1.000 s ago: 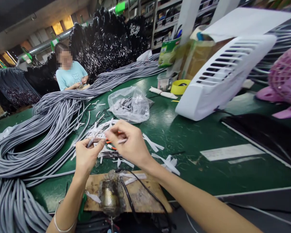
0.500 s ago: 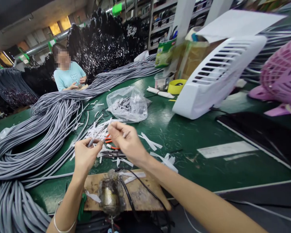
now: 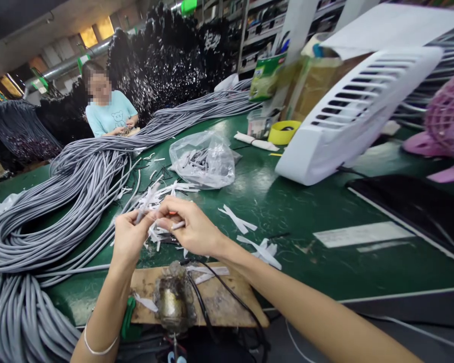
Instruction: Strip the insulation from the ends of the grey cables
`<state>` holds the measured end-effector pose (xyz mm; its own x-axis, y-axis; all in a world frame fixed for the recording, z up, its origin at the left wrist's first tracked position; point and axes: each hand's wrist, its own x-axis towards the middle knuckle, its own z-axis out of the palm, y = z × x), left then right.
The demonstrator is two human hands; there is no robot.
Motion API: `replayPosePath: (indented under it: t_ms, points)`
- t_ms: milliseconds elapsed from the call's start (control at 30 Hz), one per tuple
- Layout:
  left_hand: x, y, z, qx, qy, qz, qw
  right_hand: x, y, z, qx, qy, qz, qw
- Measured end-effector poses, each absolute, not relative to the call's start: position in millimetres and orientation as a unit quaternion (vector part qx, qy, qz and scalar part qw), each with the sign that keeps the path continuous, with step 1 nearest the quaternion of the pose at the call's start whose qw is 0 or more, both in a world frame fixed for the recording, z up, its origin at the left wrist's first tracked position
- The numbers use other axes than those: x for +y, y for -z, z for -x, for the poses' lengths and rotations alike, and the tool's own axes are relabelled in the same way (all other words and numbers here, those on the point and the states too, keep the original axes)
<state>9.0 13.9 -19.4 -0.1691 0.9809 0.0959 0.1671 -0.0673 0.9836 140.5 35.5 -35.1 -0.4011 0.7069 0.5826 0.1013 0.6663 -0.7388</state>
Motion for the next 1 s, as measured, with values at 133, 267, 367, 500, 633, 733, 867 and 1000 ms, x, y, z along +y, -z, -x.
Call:
replayPosePath:
  t_ms: [133, 267, 367, 500, 633, 733, 867, 1000]
  points:
    - [17.9, 17.5, -3.1, 0.499, -0.552, -0.411, 0.526, 29.9, 27.5, -141.3, -0.793, -0.346, 0.162, 0.475]
    - [23.4, 11.3, 8.5, 0.496, -0.641, -0.280, 0.514, 21.5, 21.4, -142.3, -0.809, -0.418, 0.009, 0.414]
    - [22.3, 11.2, 7.5, 0.484, -0.662, -0.294, 0.491, 23.9, 25.2, -138.5, -0.778, -0.408, 0.112, 0.464]
    - [13.5, 14.9, -7.4, 0.445, -0.609, -0.362, 0.547, 31.9, 37.4, -126.0, -0.659, -0.382, 0.351, 0.545]
    - [7.8, 15.8, -12.8, 0.425, -0.578, -0.378, 0.585, 31.4, 43.3, -116.3, -0.649, -0.400, 0.354, 0.542]
    - [7.7, 14.5, -10.5, 0.431, -0.557, -0.391, 0.593, 31.7, 41.6, -117.8, -0.625, -0.378, 0.351, 0.586]
    - [7.9, 11.8, -5.1, 0.429, -0.551, -0.394, 0.598, 40.3, 40.2, -123.5, -0.577, -0.405, 0.388, 0.595]
    - [5.5, 10.8, 0.6, 0.406, -0.559, -0.437, 0.576, 56.5, 47.7, -123.8, -0.590, -0.390, 0.429, 0.562]
